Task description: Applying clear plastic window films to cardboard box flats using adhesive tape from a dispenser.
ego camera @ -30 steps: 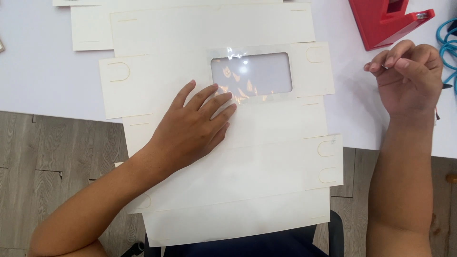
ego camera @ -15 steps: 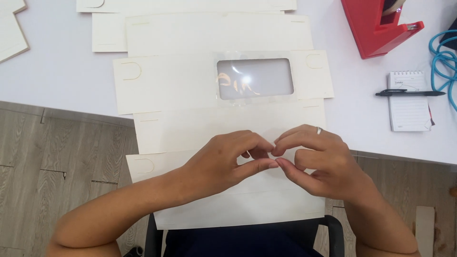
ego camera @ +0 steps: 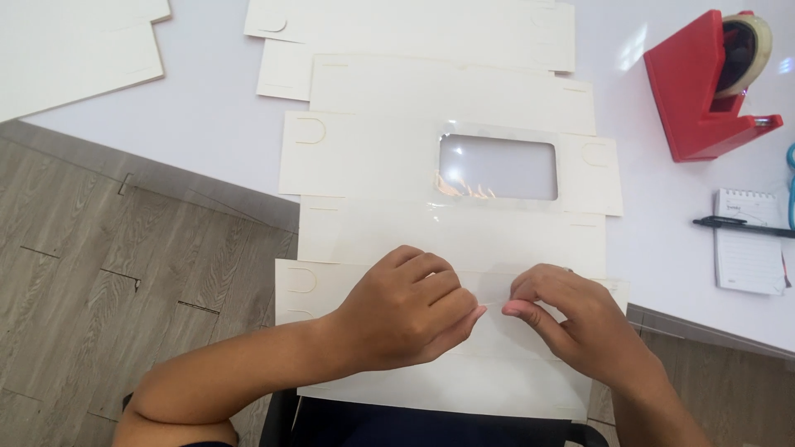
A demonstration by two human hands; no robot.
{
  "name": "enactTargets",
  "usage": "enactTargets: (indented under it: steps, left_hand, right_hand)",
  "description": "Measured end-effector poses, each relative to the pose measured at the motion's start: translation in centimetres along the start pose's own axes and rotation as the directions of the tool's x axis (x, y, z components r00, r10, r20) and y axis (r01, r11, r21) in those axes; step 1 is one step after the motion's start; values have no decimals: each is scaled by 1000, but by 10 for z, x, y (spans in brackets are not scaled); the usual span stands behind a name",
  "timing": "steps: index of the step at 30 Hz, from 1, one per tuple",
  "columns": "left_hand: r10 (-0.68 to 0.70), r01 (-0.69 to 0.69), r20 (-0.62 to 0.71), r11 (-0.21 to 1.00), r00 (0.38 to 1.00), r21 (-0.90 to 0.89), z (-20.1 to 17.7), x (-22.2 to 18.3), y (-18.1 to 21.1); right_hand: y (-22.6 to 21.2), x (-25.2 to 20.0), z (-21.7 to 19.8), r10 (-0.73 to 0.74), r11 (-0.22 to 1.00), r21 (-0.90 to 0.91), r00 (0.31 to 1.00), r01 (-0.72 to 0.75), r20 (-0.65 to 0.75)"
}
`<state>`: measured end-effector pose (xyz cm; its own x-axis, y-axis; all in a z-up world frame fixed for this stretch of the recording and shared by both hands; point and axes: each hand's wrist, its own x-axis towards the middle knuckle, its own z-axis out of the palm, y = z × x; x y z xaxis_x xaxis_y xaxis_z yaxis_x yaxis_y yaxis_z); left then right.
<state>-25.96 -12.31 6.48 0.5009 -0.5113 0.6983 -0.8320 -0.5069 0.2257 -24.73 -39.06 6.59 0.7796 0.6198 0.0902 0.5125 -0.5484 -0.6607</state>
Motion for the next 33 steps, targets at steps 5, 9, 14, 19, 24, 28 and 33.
enactTargets:
  steps: [5,9,14,19,24,28,33]
  left_hand:
    - [-56,58,-32,997,998,45,3,-10,-5]
    - [-28,40,-85,988,996,148,13,-28,-8]
    - [-21,29,-45,980,999,196,15,-45,-24]
    - [-143,127,56,966,988,224,-16,-72,-133]
    - [-530,337,-20,509,848,792,-148,-148,-318]
    - [-873,607,90,405,480,684,-206,-172,-324]
    - [-816,649,24,476,577,593,-212,-197,-335]
  right_hand:
    - [11,-7,10,114,983,-146,993,-116,-24]
    - [19,-5,23,130,943,-288,980,-169,-151]
    - [43,-5,28,79,917,-391,996,-84,-27]
    - [52,1,5,243,968,-66,970,-242,6]
    - [82,-17,0,261,952,233,920,-197,-291]
    - [65,1,4,192,955,264,957,-132,-218]
    - [82,8,-13,78,958,284,990,-40,-122]
